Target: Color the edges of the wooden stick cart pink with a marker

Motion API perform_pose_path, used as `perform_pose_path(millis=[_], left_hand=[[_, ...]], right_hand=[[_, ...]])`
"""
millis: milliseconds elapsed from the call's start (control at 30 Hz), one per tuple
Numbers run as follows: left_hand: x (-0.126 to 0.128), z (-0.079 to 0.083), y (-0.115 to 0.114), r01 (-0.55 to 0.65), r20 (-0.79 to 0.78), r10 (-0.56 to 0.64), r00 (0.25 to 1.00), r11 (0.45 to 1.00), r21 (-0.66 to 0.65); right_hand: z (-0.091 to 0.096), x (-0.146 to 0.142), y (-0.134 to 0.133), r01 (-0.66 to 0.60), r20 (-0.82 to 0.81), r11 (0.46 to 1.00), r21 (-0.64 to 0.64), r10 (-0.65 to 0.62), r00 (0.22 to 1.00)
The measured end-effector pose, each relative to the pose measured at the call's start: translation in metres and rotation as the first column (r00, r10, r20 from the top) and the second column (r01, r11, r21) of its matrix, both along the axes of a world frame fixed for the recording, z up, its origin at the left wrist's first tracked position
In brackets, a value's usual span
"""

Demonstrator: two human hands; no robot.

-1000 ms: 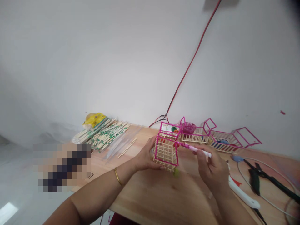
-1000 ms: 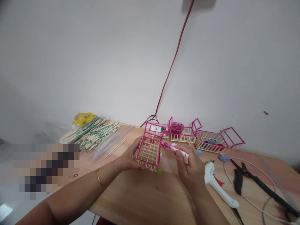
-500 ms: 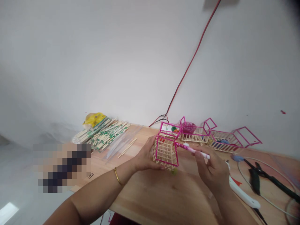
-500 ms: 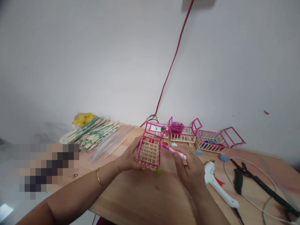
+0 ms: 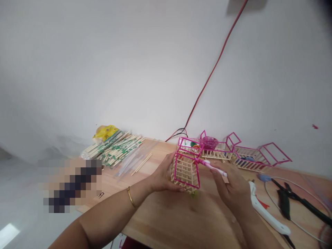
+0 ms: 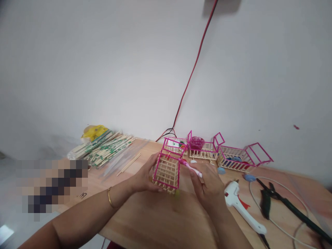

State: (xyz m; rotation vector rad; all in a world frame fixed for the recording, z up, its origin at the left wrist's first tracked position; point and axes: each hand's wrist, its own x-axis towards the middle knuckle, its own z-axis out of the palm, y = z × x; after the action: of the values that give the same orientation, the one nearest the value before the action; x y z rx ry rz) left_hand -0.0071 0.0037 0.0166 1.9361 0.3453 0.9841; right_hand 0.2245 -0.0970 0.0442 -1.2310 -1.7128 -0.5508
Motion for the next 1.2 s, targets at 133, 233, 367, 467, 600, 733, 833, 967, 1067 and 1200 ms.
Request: perform_pose_path(millis=[133,233,367,467,600,733,833,967,1067,1200], left_hand=[[0.001,0.0,-0.004,0.0,-0.004,0.0,1.0,1.0,0.017],[0.002,-0.001,-0.006,0.03,-0.014,-0.03,0.999,0.999,0.036],[0.003,-0.008,-0.007,0.038,-0.026,-0.036,0.999,0.995,0.09],[0.003,-0.01,-0.007,0.047,-0.036,-0.043,0.998,0.993,0.112],[0.004,-0.009,-0.007,0.051,-0.049,-0.046,0.998,0.992,0.116],[0.004,-0.009,-0.007,0.051,-0.052,-0.045,0.998,0.991,0.124],[0.004,-0.009,-0.008,0.049,-0.068,-0.042,0.997,0.992,0.113],[0.003,-0.007,-0.008,0.044,-0.073,-0.037,0.997,0.994,0.098],[0.003,-0.007,-0.007,0.051,-0.065,-0.044,0.997,0.992,0.113],[0.003,-0.011,-0.005,0.066,-0.051,-0.059,0.997,0.989,0.134]], right_hand=[[0.003,-0.004,-0.002,-0.084,-0.011,0.996,0.012,0.084,0.996],[0.004,-0.009,-0.003,-0.189,-0.011,0.982,-0.01,0.189,0.982],[0.002,-0.012,-0.003,-0.232,0.015,0.972,-0.025,0.233,0.972],[0.001,-0.013,-0.002,-0.219,0.016,0.976,-0.014,0.219,0.976],[0.003,-0.014,-0.002,-0.214,0.01,0.977,-0.009,0.214,0.977],[0.005,-0.016,-0.002,-0.216,0.021,0.976,0.007,0.216,0.976],[0.006,-0.017,-0.003,-0.215,0.031,0.977,0.009,0.214,0.976],[0.007,-0.016,-0.004,-0.204,0.028,0.979,0.013,0.203,0.979],[0.007,-0.015,-0.005,-0.204,0.028,0.979,0.011,0.204,0.979],[0.004,-0.014,-0.004,-0.196,0.034,0.981,0.002,0.196,0.98]])
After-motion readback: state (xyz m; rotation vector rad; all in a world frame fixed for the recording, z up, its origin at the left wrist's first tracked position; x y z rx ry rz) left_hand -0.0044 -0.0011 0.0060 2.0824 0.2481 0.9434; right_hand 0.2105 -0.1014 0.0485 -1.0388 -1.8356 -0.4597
